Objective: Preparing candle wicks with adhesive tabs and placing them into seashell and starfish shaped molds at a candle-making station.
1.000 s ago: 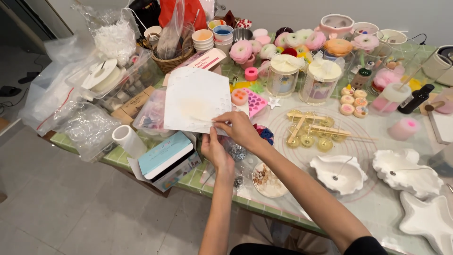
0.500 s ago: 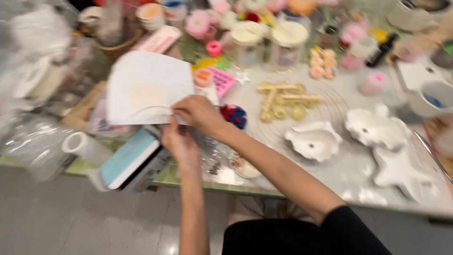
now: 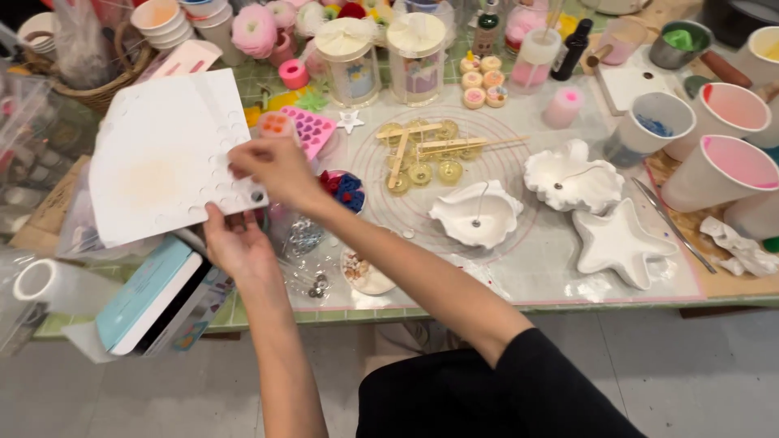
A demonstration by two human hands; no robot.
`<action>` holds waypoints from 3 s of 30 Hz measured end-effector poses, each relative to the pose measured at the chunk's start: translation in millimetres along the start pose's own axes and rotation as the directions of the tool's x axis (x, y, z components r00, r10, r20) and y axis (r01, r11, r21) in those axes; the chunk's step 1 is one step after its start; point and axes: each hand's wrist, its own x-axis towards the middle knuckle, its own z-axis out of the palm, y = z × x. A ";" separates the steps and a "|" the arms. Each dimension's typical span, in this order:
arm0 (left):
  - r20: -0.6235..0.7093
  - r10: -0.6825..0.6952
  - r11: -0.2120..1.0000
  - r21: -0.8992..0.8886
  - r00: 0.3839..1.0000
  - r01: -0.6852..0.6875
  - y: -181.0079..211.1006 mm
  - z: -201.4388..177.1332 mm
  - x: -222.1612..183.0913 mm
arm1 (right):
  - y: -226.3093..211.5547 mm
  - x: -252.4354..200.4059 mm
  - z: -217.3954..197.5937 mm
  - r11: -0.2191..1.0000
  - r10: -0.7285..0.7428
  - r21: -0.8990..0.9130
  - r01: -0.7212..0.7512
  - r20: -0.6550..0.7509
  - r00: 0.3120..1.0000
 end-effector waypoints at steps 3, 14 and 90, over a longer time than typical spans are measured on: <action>-0.004 0.053 0.996 -0.066 0.999 -0.054 -4.2 0.5 3.3 | -28.8 -21.7 -26.9 0.919 0.155 0.359 -0.165 0.056 0.986; 0.125 0.248 0.967 0.022 0.961 -0.252 -12.4 -17.3 -67.1 | -74.5 -142.1 -116.6 0.840 0.301 0.438 -0.320 0.115 0.947; 0.710 -0.312 0.878 0.470 0.631 -0.095 -79.3 76.8 -284.4 | -120.2 -285.5 -230.4 0.894 -0.183 -0.447 0.025 -0.315 0.931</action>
